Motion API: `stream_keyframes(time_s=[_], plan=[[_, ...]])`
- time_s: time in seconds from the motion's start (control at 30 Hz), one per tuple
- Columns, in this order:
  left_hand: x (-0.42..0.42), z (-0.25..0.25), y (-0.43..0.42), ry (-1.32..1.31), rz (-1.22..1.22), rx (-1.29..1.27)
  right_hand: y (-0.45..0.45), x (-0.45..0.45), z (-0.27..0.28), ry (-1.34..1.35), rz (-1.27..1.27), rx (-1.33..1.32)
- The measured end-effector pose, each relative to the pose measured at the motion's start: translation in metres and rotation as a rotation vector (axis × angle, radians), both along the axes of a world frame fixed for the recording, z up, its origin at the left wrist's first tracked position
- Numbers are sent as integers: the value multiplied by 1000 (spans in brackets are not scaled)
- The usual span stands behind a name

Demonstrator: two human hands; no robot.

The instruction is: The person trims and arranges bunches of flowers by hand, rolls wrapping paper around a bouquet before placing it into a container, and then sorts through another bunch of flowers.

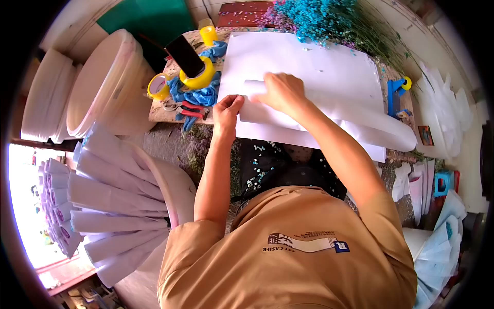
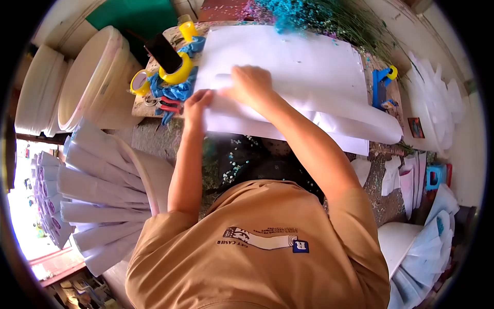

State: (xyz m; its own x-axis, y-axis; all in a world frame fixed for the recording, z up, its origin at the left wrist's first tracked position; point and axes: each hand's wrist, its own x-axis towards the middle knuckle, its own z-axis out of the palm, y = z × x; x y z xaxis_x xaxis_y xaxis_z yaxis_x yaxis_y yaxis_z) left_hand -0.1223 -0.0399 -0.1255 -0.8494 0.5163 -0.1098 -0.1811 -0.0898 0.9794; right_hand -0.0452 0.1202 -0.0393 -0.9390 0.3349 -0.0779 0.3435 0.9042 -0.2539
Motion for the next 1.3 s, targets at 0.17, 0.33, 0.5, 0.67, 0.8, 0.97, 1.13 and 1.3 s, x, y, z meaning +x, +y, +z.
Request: stream_keyframes(time_s=[0.17,0.33,0.5,0.67,0.8,0.97,1.13,1.3], plan=[[-3,-10,0,103,13,-33,34,-6,-11,68,-120,24],[6,18,5,999,128,-596,156,98,-18,-187,211,-397],[48,75,97,1326,-647,-578,191,162,-7,-407,113,-475],[73,67,221,960,-1396,-695,176,167,-9,-382,79,-261],[64,63,248,937,-1468,-680,178,173,-2,-313,78,-189],[43,78,262,904,-1454,-740,209,198,4,-277,37,-189],[23,85,273,936,-1406,-886,262,256,-1,-273,-66,-157],[72,70,308,993,-1410,-792,272,256,-17,-289,-93,-120]])
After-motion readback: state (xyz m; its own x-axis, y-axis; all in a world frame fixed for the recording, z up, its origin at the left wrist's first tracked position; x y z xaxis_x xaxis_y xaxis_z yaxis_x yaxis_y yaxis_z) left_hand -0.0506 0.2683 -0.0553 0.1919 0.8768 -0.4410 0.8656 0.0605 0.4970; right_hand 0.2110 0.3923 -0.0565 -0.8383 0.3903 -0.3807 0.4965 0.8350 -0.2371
